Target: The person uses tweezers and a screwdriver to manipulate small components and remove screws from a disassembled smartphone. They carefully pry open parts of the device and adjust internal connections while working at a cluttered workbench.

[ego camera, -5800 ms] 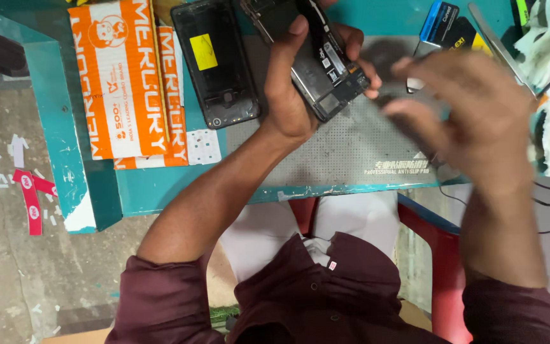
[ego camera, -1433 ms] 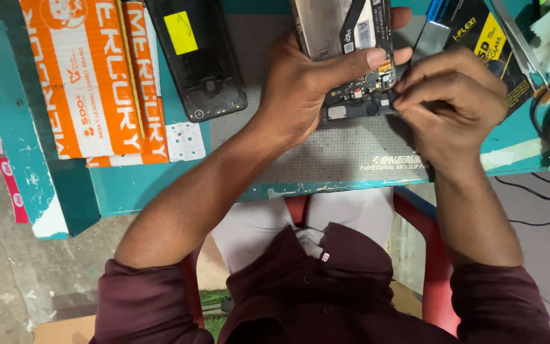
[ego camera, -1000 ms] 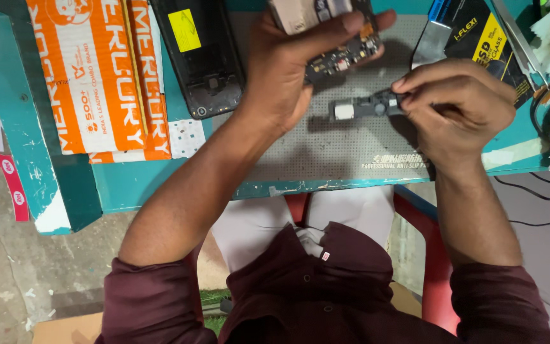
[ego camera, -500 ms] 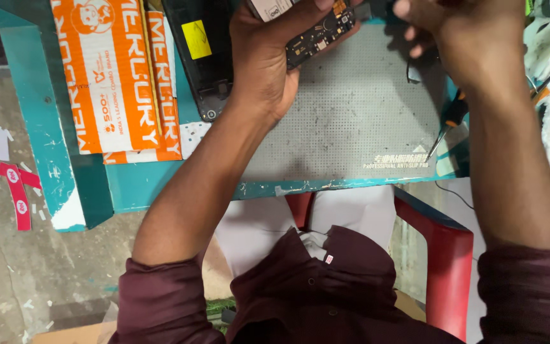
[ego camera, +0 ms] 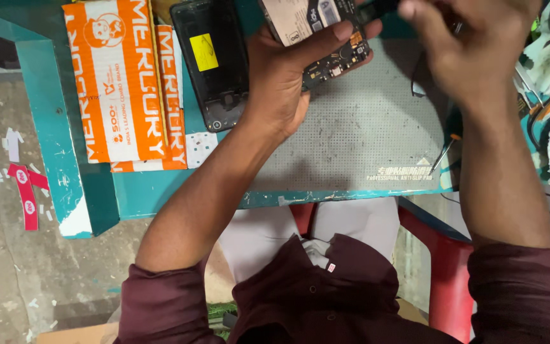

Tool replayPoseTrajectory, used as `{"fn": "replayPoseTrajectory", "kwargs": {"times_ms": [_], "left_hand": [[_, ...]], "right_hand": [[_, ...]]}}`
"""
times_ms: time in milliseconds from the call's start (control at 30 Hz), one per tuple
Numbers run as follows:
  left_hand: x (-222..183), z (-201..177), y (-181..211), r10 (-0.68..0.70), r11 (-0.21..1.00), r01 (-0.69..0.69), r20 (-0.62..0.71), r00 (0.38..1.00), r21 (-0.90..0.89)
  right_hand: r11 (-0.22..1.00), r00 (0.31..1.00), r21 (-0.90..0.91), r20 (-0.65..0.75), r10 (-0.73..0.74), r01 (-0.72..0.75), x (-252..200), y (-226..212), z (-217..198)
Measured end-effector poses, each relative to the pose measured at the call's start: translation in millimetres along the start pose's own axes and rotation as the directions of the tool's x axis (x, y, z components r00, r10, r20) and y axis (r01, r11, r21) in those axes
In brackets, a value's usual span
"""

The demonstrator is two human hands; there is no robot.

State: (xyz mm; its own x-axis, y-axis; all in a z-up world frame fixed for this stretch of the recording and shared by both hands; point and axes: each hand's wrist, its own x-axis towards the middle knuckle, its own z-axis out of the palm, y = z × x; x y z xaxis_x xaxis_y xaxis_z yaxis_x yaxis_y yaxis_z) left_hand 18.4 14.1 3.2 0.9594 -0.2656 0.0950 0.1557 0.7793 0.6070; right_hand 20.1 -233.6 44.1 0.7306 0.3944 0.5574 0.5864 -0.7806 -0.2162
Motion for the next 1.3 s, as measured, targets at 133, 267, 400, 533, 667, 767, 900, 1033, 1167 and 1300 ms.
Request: {"fn": "replayPoseTrajectory", "kwargs": {"times_ms": [133,267,400,533,667,767,900,1033,1167,1300], "left_hand": [[-1.1,5.6,-0.8,0.021,1.000,-0.021,0.022,1.000,0.013],[-3.9,10.5,0.8,-0.005,1.000,0.006,0.046,0.999,-0.030],[-5.0,11.6,0.6,-0.022,1.000,0.021,0.081,0.996,0.012],[-5.7,9.1,3.4,-0.026,0.999,0.020,0.142,0.989,0.040],[-7.3,5.9,7.0,-0.076,0.997,0.075,0.156,0.985,0.009],[-5.4,-0.5,8.5,-0.074,0.997,0.066,0.227,0.971,0.039],[-4.1,-5.3,6.0,-0.057,0.995,0.027,0.309,0.949,0.101],[-5.4,-3.8,7.0,-0.070,0.992,0.034,0.306,0.950,0.122],[-4.0,-1.3,8.6,-0.089,0.987,0.047,0.277,0.957,0.155],[-3.3,0.9,11.6,-0.080,0.986,0.032,0.302,0.950,0.162]], "right_hand": [[0.912,0.954,0.282,-0.048,-0.295,0.296,12.7,-7.7,-4.7],[0.907,0.921,0.163,-0.074,-0.382,0.389,10.6,-22.9,-3.3],[0.929,0.936,0.114,-0.056,-0.347,0.351,8.1,-30.7,-5.9],[0.913,0.936,0.206,-0.086,-0.342,0.353,9.4,-26.2,-1.6],[0.918,0.972,0.323,-0.031,-0.232,0.229,7.9,-27.8,-5.3],[0.893,0.995,0.447,0.045,-0.090,0.060,5.2,-30.0,-5.9],[0.846,0.997,0.532,0.081,0.005,-0.047,0.2,-28.8,-1.2],[0.811,0.990,0.571,0.116,0.080,-0.132,-3.7,-29.9,-0.3],[0.692,0.966,0.674,0.185,0.183,-0.260,-3.4,-31.7,-1.2],[0.613,0.952,0.728,0.227,0.208,-0.307,-0.2,-33.9,-4.7]]}}
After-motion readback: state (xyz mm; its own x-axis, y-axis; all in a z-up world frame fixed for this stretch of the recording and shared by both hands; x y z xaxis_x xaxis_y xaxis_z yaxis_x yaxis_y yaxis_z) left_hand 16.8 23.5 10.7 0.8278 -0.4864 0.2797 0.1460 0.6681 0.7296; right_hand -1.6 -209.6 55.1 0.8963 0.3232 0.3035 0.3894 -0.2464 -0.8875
